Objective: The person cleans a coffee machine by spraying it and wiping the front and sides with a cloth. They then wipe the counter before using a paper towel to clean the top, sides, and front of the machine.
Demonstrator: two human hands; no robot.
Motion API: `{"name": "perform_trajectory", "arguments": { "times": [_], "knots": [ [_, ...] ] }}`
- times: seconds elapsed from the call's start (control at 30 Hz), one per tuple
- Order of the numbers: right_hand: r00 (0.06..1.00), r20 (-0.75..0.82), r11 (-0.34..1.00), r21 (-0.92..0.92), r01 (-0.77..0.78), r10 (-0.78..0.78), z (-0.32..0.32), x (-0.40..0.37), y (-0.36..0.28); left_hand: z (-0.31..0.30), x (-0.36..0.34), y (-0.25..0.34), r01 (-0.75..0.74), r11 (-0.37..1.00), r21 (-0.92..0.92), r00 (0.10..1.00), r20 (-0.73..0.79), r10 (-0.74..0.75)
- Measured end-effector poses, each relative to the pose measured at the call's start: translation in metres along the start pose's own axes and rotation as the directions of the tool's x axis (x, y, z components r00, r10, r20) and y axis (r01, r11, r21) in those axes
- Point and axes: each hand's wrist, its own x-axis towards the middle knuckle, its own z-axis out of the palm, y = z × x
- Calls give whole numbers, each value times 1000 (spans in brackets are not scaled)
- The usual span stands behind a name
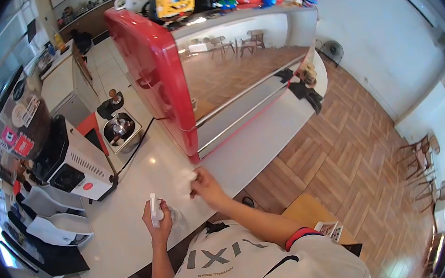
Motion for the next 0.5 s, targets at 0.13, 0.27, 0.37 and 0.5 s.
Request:
{"name": "perform_trajectory", "arguments": {
  "times": [0.13,0.27,0.37,0.5],
  "knots": [
    [843,-507,935,178,306,-180,-68,34,-37,0,-8,-2,-11,999,41,1000,25,10],
    [769,-611,916,174,362,-188,-72,55,-55,4,-9,-4,28,997,66,1000,8,-28],
    [845,-461,951,-266,159,-270,-38,79,29,0,-11,-11,41,997,57,999,24,-43],
    [988,156,1000,-29,-7,11,6,12,19,-3,-9,-17,68,988,140,996,54,-76]
  ]
}}
